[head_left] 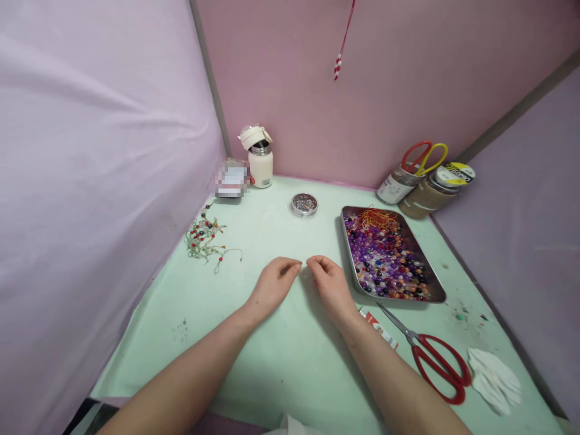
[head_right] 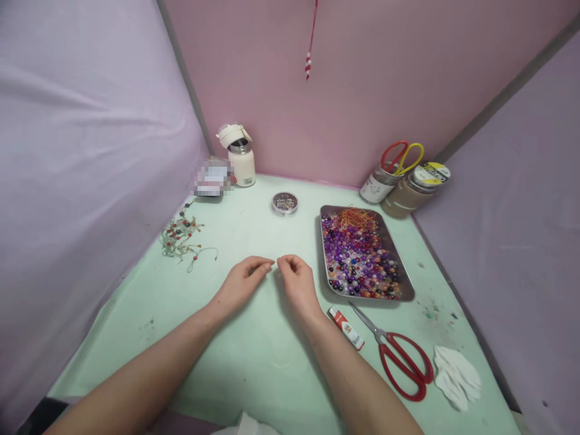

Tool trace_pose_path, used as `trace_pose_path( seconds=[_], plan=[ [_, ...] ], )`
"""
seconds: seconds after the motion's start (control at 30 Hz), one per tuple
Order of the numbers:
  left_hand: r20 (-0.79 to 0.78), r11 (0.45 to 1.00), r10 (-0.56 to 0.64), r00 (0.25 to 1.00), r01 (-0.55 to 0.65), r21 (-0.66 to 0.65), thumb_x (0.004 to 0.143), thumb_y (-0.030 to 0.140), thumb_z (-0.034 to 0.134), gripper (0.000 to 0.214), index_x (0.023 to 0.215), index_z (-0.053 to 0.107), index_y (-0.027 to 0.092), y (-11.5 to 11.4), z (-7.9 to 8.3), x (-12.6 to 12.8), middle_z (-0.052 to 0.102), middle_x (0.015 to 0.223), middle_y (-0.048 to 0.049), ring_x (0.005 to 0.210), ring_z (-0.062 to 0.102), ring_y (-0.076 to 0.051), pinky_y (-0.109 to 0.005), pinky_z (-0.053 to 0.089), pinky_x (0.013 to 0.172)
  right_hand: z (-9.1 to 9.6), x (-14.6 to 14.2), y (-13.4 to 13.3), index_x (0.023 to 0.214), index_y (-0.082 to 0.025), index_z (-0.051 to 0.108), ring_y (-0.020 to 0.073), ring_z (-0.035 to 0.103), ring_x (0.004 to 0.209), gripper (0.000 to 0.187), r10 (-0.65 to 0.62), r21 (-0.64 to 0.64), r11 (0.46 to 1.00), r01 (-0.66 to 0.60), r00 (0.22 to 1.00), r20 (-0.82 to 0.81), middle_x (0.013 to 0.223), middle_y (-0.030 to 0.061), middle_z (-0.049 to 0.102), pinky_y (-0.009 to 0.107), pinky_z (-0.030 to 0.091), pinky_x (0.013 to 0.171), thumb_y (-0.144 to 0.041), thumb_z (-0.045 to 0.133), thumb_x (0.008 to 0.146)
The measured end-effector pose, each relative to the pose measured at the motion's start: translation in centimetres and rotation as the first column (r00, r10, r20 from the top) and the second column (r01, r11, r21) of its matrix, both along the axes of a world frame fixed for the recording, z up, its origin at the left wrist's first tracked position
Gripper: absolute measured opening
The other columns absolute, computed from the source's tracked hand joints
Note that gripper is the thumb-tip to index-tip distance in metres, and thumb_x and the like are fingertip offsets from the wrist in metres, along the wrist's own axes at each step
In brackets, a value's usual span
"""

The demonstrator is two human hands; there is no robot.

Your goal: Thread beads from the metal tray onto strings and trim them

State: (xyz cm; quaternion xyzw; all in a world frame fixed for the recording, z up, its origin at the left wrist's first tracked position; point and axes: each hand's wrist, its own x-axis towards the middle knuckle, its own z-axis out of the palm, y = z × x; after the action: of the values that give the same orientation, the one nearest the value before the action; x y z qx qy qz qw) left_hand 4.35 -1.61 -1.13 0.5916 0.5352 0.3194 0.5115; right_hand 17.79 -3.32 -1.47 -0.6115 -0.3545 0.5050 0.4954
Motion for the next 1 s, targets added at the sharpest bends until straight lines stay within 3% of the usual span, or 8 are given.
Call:
trace_pose_path(
  seconds=[0.17, 0.3, 0.47, 0.57, 0.7, 0.83, 1.0],
  plan=[
    [0.204, 0.982, 0.035, 0.978, 0.004, -0.190, 0.076, 0.037, 0.058, 0.030, 0.092, 0.070, 0.014, 0.9, 0.3, 0.6, 0.068, 0.088, -0.0069, 0.074, 0.055, -0.014, -0.025, 0.041, 0.069, -0.1, 0.4, -0.1, 0.071, -0.017, 0.058, 0.0121, 0.044, 0.057, 0.026, 0.022, 0.089, 0.995, -0.035, 0.989, 0.147, 0.062, -0.0015, 0.056, 0.024, 0.034, 0.054, -0.042, 0.059, 0.073],
    [0.271, 0.966, 0.060, 0.961, 0.013, -0.260, 0.071, 0.035, 0.064, 0.028, 0.081, 0.071, 0.010, 1.5, 1.1, 1.7, 0.061, 0.065, -0.0026, 0.055, 0.045, -0.007, -0.021, 0.034, 0.054, -0.3, 0.5, -0.2, 0.071, -0.017, 0.056, 0.0125, 0.046, 0.059, 0.028, 0.045, 0.137, 0.988, -0.071, 0.982, 0.181, 0.065, -0.0007, 0.057, 0.024, 0.035, 0.056, -0.044, 0.056, 0.076],
    [0.405, 0.909, 0.159, 0.900, 0.027, -0.416, 0.065, 0.029, 0.072, 0.022, 0.074, 0.069, 0.009, 2.2, 1.2, 2.4, 0.055, 0.056, 0.0001, 0.047, 0.040, -0.004, -0.018, 0.028, 0.045, -0.3, 0.9, -0.2, 0.072, -0.016, 0.058, 0.0128, 0.046, 0.060, 0.029, 0.061, 0.144, 0.986, -0.087, 0.982, 0.177, 0.065, 0.0006, 0.057, 0.025, 0.035, 0.057, -0.044, 0.057, 0.075],
    [0.546, 0.874, 0.234, 0.804, 0.072, -0.480, 0.067, 0.018, 0.071, 0.012, 0.070, 0.066, 0.008, 2.9, 0.4, 2.3, 0.058, 0.064, -0.0022, 0.051, 0.047, -0.003, -0.014, 0.035, 0.047, 0.0, 1.1, -0.5, 0.074, -0.015, 0.059, 0.0119, 0.046, 0.058, 0.029, 0.091, 0.111, 0.988, -0.106, 0.988, 0.125, 0.066, 0.0010, 0.058, 0.024, 0.035, 0.056, -0.044, 0.059, 0.074],
    [0.586, 0.804, 0.394, 0.708, 0.043, -0.593, 0.072, 0.011, 0.065, 0.002, 0.073, 0.066, 0.009, 4.0, -0.3, 1.7, 0.062, 0.069, -0.0034, 0.055, 0.053, -0.004, -0.013, 0.041, 0.048, 0.3, 1.3, -0.9, 0.082, -0.015, 0.060, 0.0086, 0.041, 0.051, 0.031, 0.155, 0.033, 0.987, -0.155, 0.988, 0.011, 0.067, 0.0005, 0.059, 0.022, 0.030, 0.048, -0.044, 0.063, 0.070],
    [0.570, 0.757, 0.462, 0.679, 0.033, -0.653, 0.076, 0.010, 0.062, 0.003, 0.076, 0.065, 0.010, 4.4, -0.1, 1.3, 0.064, 0.072, -0.0044, 0.057, 0.057, -0.005, -0.015, 0.047, 0.053, 0.4, 1.2, -1.3, 0.083, -0.015, 0.061, 0.0068, 0.037, 0.049, 0.030, 0.221, -0.018, 0.975, -0.222, 0.974, -0.051, 0.066, -0.0009, 0.057, 0.022, 0.027, 0.046, -0.042, 0.063, 0.070],
    [0.567, 0.741, 0.483, 0.668, 0.033, -0.671, 0.076, 0.010, 0.064, 0.003, 0.078, 0.065, 0.010, 4.3, 0.2, 0.9, 0.066, 0.073, -0.0047, 0.060, 0.060, -0.007, -0.018, 0.050, 0.059, 1.0, 1.1, -1.4, 0.073, -0.016, 0.059, 0.0086, 0.041, 0.055, 0.019, 0.260, -0.058, 0.964, -0.259, 0.966, 0.004, 0.062, -0.0028, 0.051, 0.021, 0.031, 0.050, -0.036, 0.060, 0.069]
  ],
)
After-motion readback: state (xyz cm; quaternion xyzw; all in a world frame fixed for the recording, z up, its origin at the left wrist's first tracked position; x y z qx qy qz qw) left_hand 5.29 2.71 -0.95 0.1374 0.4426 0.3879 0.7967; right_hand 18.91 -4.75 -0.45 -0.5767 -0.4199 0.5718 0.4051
